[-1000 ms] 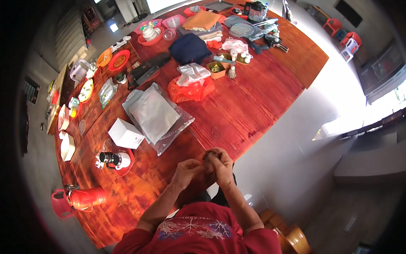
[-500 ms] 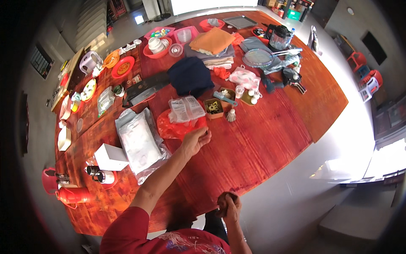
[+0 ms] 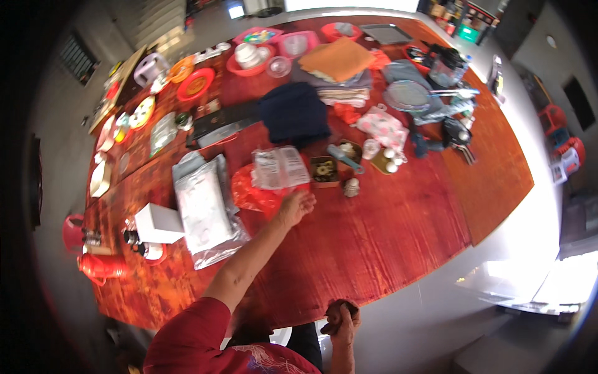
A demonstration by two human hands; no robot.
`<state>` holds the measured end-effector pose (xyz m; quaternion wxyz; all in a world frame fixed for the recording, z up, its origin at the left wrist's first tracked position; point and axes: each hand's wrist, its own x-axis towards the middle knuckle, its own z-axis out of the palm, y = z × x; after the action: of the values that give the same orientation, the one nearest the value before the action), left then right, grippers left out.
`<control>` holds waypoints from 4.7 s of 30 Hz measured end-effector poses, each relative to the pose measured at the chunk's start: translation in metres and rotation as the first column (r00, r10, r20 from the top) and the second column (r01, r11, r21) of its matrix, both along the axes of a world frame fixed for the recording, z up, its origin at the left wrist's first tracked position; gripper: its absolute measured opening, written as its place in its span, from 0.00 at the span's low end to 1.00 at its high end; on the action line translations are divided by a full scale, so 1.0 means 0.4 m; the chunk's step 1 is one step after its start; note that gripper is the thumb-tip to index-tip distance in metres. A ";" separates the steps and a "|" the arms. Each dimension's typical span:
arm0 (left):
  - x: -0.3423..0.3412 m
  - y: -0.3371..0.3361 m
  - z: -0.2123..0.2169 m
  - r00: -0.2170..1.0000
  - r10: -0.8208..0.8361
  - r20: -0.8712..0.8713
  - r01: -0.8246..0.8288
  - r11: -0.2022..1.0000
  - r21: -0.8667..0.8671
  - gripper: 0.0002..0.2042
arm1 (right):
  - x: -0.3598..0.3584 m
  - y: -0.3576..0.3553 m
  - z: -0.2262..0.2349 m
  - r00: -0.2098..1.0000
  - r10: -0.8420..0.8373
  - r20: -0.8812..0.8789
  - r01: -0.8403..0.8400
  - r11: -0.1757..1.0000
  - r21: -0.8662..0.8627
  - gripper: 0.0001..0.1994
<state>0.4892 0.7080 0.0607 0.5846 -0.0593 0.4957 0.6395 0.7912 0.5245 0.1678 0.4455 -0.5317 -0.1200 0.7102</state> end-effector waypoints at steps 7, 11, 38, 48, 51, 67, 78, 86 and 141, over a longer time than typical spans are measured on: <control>-0.075 -0.379 -0.029 0.990 0.128 0.051 -0.120 0.982 -0.144 0.06 | -0.156 -0.005 0.028 0.966 0.258 -0.005 -0.255 0.957 0.136 0.05; -0.164 -0.631 0.004 0.979 0.205 -0.003 -0.200 0.954 -0.225 0.05 | -0.237 -0.070 0.012 0.876 0.458 -0.153 -0.443 0.888 0.121 0.07; -1.436 -1.658 -0.124 0.048 -0.476 -0.878 -0.287 0.836 -0.468 0.27 | -0.885 -0.981 -0.075 0.712 0.632 0.306 -0.524 0.768 -0.367 0.10; -1.358 -1.755 -0.187 0.121 -0.511 -0.851 -0.590 0.652 -0.476 0.15 | -0.892 -1.010 -0.133 0.630 0.668 0.397 -0.597 0.743 -0.302 0.12; -1.280 -1.850 -0.202 0.114 -0.592 -0.798 -0.580 0.613 -0.537 0.14 | -0.960 -1.022 -0.096 0.510 0.708 0.490 -0.771 0.628 -0.106 0.10; -0.617 -2.052 -0.029 0.292 -0.292 -0.911 -0.432 0.809 -0.398 0.11 | -1.109 -1.046 -0.085 0.198 0.899 0.391 -0.978 0.210 0.012 0.07; -0.438 -1.883 0.242 0.542 0.826 0.153 -0.840 0.529 0.121 0.13 | -1.151 -1.152 0.081 0.252 0.717 0.650 -0.842 -0.169 0.513 0.10; -0.337 -1.987 0.185 0.646 0.722 -0.248 -0.757 0.647 -0.091 0.10 | -0.940 -1.062 0.095 0.179 0.795 0.580 -0.934 -0.048 0.354 0.09; -1.306 -2.341 0.331 0.375 0.820 -0.432 -0.790 0.527 0.314 0.14 | -1.292 -1.533 0.042 0.557 0.699 0.448 -0.826 0.522 0.213 0.08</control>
<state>-0.0332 -0.2286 0.1931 0.0385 -0.0970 0.5265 0.8437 0.2743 -0.0888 0.1847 0.1569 -0.4222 -0.5537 0.7004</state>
